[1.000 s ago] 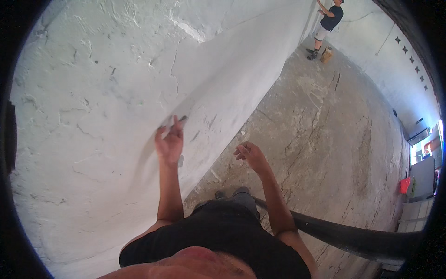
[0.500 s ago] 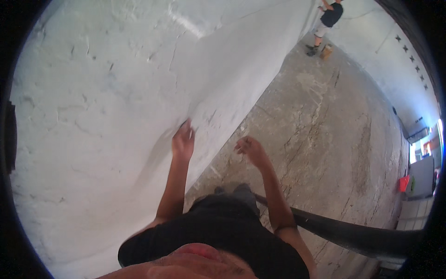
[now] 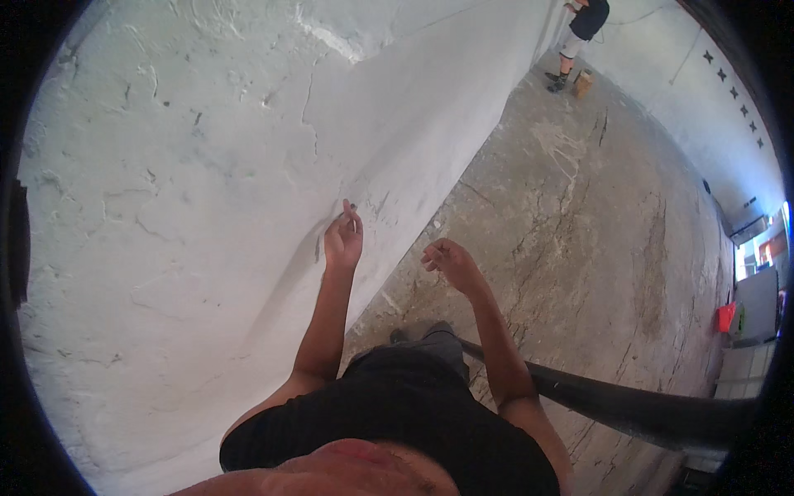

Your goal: Patching and smoothing imperfections on a white wall using a putty knife and filler.

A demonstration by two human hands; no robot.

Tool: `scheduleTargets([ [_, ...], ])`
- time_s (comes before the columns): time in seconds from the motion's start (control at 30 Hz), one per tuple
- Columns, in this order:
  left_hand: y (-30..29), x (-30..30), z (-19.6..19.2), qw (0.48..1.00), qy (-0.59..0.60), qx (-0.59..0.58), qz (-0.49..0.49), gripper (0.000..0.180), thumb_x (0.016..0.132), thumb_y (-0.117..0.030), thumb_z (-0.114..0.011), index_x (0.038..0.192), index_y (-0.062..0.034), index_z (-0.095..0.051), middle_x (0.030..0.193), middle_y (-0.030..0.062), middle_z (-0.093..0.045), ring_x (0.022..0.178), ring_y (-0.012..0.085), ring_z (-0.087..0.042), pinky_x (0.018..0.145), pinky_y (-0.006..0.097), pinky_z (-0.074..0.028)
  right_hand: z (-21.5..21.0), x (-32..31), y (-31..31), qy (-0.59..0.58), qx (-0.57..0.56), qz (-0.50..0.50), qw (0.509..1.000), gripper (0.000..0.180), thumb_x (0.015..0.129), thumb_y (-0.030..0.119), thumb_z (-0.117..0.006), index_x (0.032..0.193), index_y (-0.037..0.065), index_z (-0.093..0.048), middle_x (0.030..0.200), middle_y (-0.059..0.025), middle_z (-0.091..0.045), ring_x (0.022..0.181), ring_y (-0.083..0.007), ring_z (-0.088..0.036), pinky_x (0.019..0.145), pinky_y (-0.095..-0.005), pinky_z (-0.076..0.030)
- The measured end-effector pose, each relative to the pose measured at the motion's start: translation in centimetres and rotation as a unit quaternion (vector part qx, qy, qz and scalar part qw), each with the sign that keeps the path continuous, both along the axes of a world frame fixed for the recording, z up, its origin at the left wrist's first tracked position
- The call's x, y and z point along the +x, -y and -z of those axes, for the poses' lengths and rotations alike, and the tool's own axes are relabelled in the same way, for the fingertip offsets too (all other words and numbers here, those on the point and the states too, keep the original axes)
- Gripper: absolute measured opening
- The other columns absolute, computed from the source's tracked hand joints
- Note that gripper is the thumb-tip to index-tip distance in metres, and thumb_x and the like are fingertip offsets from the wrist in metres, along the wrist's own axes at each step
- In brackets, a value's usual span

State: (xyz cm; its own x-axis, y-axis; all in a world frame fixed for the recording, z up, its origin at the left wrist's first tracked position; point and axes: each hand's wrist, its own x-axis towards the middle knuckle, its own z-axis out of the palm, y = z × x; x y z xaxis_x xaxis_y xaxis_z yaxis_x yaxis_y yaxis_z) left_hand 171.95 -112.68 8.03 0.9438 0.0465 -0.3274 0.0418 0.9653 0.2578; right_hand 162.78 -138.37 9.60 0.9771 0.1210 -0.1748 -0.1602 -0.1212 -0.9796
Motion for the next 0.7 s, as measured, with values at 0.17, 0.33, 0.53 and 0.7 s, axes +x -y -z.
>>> scheduleTargets([
  [0.17,-0.1,-0.6,-2.3,0.999,0.001,-0.046,-0.001,0.027,0.086,0.011,-0.049,0.113,0.0094,-0.05,0.134,0.0138,-0.057,0.118,0.0178,-0.057,0.092,0.032,-0.053,0.8,-0.3,0.9,-0.014,0.009,-0.008,1.0,0.032,0.101,0.032,-0.058,0.106,0.001,-0.063,0.095,-0.0084,-0.071,0.081,-0.0164,-0.067,0.077,-0.0325,-0.051],
  [0.33,-0.5,0.5,-2.3,0.998,0.051,-0.025,0.041,0.028,0.086,0.011,-0.052,0.114,0.0088,-0.051,0.128,0.0134,-0.06,0.111,0.0181,-0.057,0.094,0.031,-0.05,0.6,0.0,1.2,-0.01,-0.004,0.004,1.0,0.031,0.101,0.031,-0.058,0.105,0.001,-0.063,0.095,-0.0079,-0.07,0.081,-0.0152,-0.066,0.077,-0.0315,-0.052],
  [0.53,2.9,5.0,0.4,0.997,0.025,-0.034,0.068,0.031,0.083,0.012,-0.048,0.113,0.0044,-0.049,0.122,0.0128,-0.064,0.114,0.0168,-0.058,0.094,0.032,-0.049,-0.3,0.2,0.1,-0.006,-0.015,-0.014,1.0,0.031,0.102,0.033,-0.057,0.104,0.003,-0.063,0.095,-0.0065,-0.071,0.08,-0.0143,-0.066,0.077,-0.0306,-0.052],
  [0.7,3.5,6.8,2.0,0.996,0.031,-0.022,0.075,0.025,0.083,0.012,-0.046,0.105,0.0025,-0.048,0.126,0.0132,-0.063,0.12,0.0172,-0.058,0.094,0.033,-0.05,-0.4,0.0,0.3,0.009,-0.033,-0.004,0.999,0.03,0.102,0.032,-0.057,0.103,0.003,-0.063,0.094,-0.0061,-0.071,0.079,-0.0137,-0.066,0.077,-0.0306,-0.052],
])
